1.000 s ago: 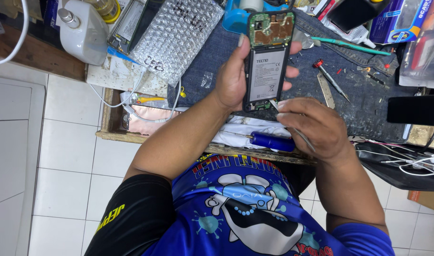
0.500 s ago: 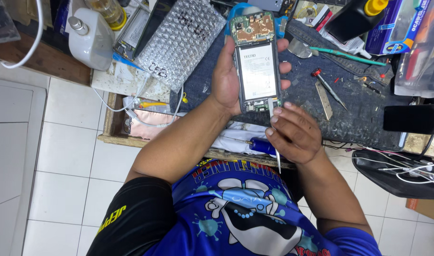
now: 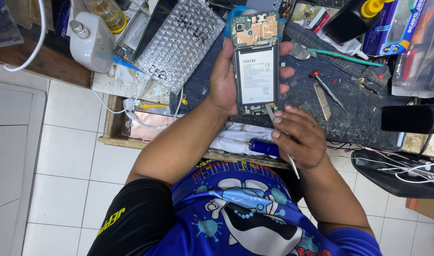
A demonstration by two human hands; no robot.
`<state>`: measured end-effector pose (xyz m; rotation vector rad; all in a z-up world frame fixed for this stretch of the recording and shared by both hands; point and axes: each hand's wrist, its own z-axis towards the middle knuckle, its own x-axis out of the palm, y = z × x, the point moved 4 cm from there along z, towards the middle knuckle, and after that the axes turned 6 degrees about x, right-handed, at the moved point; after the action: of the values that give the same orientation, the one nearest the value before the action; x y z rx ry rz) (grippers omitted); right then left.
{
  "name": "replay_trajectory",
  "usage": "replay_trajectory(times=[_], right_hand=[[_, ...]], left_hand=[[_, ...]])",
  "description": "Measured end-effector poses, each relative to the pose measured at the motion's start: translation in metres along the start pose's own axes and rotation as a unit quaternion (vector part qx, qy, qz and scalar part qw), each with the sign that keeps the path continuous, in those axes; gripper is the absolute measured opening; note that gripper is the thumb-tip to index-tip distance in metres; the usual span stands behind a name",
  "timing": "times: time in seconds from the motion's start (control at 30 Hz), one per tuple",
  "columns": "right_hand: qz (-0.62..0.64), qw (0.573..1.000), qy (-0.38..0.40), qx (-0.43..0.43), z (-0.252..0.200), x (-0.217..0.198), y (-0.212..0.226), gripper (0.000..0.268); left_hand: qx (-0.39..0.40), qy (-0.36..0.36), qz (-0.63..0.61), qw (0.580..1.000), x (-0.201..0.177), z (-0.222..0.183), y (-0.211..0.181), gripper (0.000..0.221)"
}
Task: The person disassembles a mobile phone by prying off the back cover, then uses tweezers and a screwdriver to handle internal components and screws.
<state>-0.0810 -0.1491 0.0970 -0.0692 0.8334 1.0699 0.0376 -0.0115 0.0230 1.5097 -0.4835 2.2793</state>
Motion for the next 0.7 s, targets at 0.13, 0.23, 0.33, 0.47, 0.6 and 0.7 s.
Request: replay_trajectory(times=[0.13, 0.23, 0.33, 0.47, 0.6, 0.7], right_hand=[[0.011, 1.0, 0.013, -0.01, 0.003, -0.006, 0.008, 0.011], [0.016, 1.0, 0.001, 0.002, 0.0, -0.006, 0.01, 0.012], [0.015, 1.0, -0.013, 0.012, -0.004, -0.004, 0.01, 0.014], [0.009, 1.0, -0.022, 0.014, -0.008, -0.002, 0.008, 0.018], [0.027, 0.999, -0.02, 0.024, -0.009, -0.002, 0.008, 0.02], [0.033, 0.999, -0.018, 0.027, -0.009, -0.002, 0.008, 0.02]], left_hand=[[-0.018, 0.033, -0.014, 0.999, 0.007, -0.002, 0.0, 0.085], [-0.019, 0.053, -0.006, 0.998, 0.009, -0.003, 0.001, 0.086], [-0.014, 0.065, 0.006, 0.998, 0.01, -0.004, 0.002, 0.084], [-0.01, 0.081, 0.014, 0.997, 0.01, -0.003, 0.004, 0.083], [-0.024, 0.07, 0.023, 0.997, 0.008, -0.003, 0.005, 0.084], [-0.016, 0.068, 0.04, 0.997, 0.007, -0.004, 0.006, 0.084]])
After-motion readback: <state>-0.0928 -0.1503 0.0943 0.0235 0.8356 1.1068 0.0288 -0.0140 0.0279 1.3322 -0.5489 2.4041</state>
